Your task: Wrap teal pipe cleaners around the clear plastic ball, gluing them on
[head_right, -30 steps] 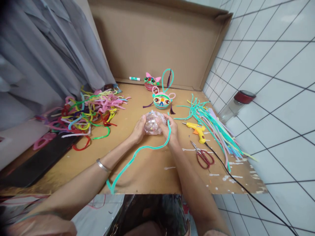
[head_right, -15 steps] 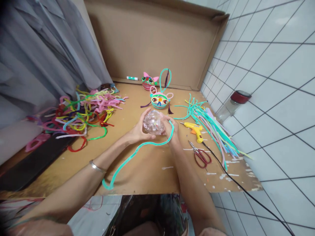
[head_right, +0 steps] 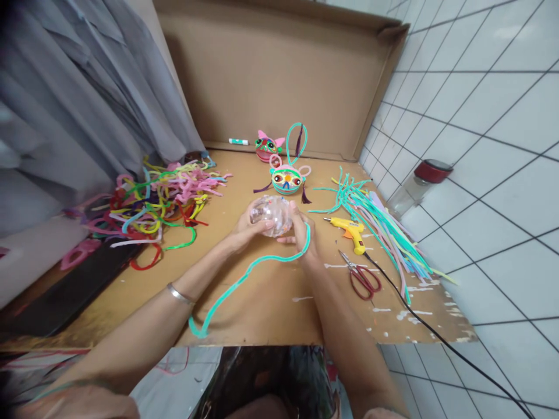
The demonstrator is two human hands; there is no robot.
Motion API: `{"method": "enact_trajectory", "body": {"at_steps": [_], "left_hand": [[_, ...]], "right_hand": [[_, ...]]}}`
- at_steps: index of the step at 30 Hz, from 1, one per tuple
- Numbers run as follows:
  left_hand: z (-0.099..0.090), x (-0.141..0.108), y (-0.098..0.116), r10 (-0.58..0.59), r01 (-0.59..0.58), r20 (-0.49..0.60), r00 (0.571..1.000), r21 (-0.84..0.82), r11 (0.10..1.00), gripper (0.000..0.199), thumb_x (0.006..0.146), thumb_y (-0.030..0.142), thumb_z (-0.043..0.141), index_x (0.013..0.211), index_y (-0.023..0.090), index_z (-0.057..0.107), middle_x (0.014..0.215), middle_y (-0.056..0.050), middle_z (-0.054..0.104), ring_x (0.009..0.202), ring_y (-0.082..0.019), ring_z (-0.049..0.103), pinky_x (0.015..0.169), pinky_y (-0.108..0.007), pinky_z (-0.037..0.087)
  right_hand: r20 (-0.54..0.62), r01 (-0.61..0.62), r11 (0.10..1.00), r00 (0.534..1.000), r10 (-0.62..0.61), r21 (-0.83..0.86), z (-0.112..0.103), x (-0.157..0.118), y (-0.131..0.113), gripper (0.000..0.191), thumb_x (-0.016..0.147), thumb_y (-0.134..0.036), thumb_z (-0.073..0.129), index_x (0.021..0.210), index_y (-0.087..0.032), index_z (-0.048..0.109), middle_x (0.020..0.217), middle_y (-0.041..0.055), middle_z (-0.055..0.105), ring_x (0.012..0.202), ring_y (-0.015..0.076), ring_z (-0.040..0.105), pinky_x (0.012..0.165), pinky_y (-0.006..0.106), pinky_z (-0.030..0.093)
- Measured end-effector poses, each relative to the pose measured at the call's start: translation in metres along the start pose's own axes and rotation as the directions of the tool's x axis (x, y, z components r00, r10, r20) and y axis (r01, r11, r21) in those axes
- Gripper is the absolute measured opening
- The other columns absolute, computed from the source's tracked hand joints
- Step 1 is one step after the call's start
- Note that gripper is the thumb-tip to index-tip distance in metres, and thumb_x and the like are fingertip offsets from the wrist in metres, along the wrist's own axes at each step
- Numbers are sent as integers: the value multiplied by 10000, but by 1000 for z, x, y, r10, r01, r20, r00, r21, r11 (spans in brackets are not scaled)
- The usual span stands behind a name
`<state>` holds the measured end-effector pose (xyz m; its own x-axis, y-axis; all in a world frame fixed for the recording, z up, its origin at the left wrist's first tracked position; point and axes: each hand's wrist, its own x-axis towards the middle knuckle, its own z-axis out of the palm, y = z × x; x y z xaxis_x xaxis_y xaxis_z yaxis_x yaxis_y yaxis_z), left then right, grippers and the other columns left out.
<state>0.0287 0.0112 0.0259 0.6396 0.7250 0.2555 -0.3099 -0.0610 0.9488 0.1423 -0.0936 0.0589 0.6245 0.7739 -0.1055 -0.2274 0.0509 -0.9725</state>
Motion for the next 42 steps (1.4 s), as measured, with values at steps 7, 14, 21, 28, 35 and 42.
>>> {"method": "enact_trajectory", "body": {"at_steps": [7,14,21,28,35,42], "left_hand": [[2,-2,-1,-34,34,-8,999,-34,999,816,570,424,898,1274,213,544,1291,-120,632,1252,-326,570,1105,-512,415],[5,-5,1,-87,88,18,996,-97,991,824,602,448,882,1300,198,523,1340,-143,609,1232,-331,586,1024,-485,500],[10,-9,4,-240,240,12,971,-61,969,888,628,518,842,1385,249,462,1333,-143,602,854,-249,714,606,-334,601],[6,-6,1,-213,214,28,977,-80,974,945,579,459,885,1391,296,431,1371,-126,568,964,-281,701,701,-392,626],[8,-2,1,101,-99,-37,994,50,994,947,524,463,898,1322,207,457,1333,-135,577,1268,-332,543,1092,-475,436],[-2,-2,3,432,-383,39,901,540,750,895,599,331,847,1387,230,437,1409,-136,501,1333,-333,474,1153,-495,361]], "right_hand": [[23,-9,1000,1000,8,11,0,-1,0,554,624,-712,777,815,-195,717,695,26,680,561,144,639,403,236,579],[14,21,999,1000,-20,-30,1,-2,0,543,596,-679,806,791,-189,677,660,13,656,574,158,661,447,269,600],[-18,19,1000,1000,-20,-12,4,-1,0,513,600,-653,808,766,-192,654,612,6,654,556,164,667,461,264,589],[54,68,998,996,-68,-3,0,-1,2,561,589,-644,808,910,-195,709,721,23,723,707,212,718,572,307,619],[115,61,998,992,-59,-19,-4,4,-2,609,576,-610,815,1023,-207,722,967,59,765,820,220,718,695,344,602],[63,143,990,988,-143,1,-8,11,1,604,523,-475,861,1048,-218,708,1093,58,753,933,221,700,764,325,573]]}}
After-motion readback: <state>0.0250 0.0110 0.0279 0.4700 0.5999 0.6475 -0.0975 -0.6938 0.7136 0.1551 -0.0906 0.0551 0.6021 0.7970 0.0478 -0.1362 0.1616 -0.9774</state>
